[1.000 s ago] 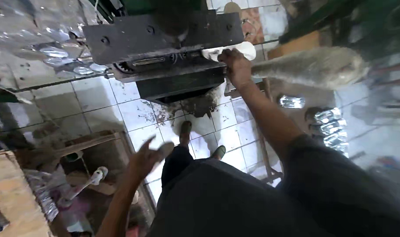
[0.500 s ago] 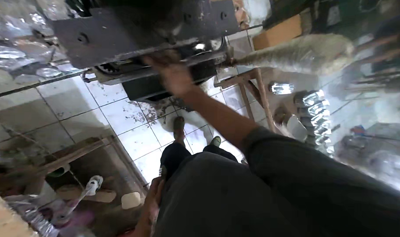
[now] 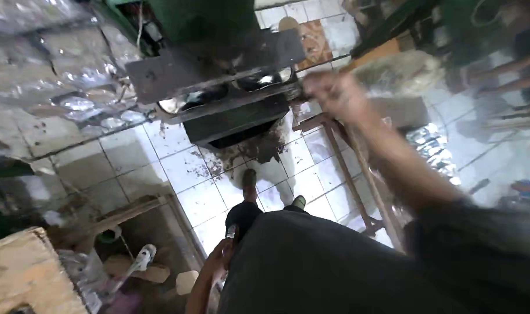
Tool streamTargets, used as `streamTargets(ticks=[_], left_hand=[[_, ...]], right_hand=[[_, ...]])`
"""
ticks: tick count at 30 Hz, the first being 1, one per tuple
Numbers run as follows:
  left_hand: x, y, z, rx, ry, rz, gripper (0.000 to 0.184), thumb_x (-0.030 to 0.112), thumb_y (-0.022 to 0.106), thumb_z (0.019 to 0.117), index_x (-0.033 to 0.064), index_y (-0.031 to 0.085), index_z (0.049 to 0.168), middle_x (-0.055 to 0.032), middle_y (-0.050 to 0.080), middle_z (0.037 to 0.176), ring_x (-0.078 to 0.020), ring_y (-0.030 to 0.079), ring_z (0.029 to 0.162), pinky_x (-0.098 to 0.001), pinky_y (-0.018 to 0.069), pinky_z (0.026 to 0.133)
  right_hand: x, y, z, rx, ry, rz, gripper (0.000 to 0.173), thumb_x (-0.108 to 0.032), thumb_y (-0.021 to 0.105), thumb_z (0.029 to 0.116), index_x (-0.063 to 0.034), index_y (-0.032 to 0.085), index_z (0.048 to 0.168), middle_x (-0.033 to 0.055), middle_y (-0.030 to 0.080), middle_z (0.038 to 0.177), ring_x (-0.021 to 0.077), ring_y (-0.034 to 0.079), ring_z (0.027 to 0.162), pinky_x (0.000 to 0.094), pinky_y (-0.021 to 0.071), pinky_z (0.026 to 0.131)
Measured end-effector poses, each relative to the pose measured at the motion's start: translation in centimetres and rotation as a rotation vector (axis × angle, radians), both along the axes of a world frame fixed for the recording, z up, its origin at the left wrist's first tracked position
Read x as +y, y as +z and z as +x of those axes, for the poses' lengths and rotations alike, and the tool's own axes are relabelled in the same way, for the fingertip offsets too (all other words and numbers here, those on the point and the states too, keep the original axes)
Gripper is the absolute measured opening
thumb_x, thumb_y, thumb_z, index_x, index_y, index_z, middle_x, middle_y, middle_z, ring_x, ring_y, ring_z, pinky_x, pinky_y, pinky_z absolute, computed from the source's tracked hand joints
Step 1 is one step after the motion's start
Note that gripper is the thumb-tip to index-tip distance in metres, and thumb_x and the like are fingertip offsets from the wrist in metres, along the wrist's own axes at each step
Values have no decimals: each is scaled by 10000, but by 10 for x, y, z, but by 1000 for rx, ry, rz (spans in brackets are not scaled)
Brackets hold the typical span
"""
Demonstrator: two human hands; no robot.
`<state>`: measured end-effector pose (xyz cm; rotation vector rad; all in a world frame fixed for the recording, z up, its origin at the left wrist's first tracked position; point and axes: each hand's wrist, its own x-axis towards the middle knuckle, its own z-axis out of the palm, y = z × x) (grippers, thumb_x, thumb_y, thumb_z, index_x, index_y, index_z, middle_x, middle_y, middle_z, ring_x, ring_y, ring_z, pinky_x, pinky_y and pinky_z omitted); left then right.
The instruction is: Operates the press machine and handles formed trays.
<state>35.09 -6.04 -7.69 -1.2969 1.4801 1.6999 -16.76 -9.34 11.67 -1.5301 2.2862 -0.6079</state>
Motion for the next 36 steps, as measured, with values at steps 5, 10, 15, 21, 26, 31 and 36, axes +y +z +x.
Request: streamTargets(ticks=[5,10,15,21,26,31,36], left_hand=[[27,23,-36,25,-140,-138,413,46,643,976,-39,581,1375,-247,635,1313,-310,634,1186,-457,502,1040],[47,18,-120,70,-397,-418,368,213,682,980,9,669,1286,-203,711,1155,-300,690,1042,-516,554,945],[70,60,-334,272,-841,-703,346,272,636,1004,53,685,1268,-180,717,1127,-311,697,1028,-557,552,945],[120,75,-575,555,-1084,-975,332,353,642,1000,113,707,1220,-193,705,1138,-384,680,1040,-662,521,897],[156,49,-700,629,-1308,-1095,349,341,600,1014,128,700,1272,-208,702,1178,-419,667,1103,-684,492,952],[173,20,-712,479,-1342,-1093,429,435,599,1027,48,749,1137,-254,652,1275,-435,637,1159,-678,473,985],[186,26,-724,443,-1273,-1072,296,331,627,1020,84,763,1108,-187,732,1106,-379,694,1040,-667,510,925]], right_hand=[[36,98,-112,127,-418,282,559,-578,517,1018,-110,700,1265,172,685,1254,354,629,1208,641,455,1026],[157,44,-74,78,-407,362,520,-557,634,934,-98,719,1161,175,682,1217,398,636,1149,667,514,878],[389,-136,29,-175,-621,183,707,-571,703,905,-250,516,1507,192,537,1469,463,513,1318,685,436,1057],[481,-286,53,-597,-1053,344,728,-607,552,978,-212,417,1574,208,533,1471,471,477,1356,682,420,1050],[489,-350,44,-659,-1309,414,690,-744,487,935,-231,652,1366,119,684,1305,377,590,1272,654,443,1049],[505,-379,45,-702,-1345,407,776,-802,414,926,-114,752,1048,171,744,1047,401,690,1060,671,515,922],[499,-316,36,-727,-1326,316,659,-716,540,925,-154,726,1215,144,707,1232,368,629,1210,637,454,1038]])
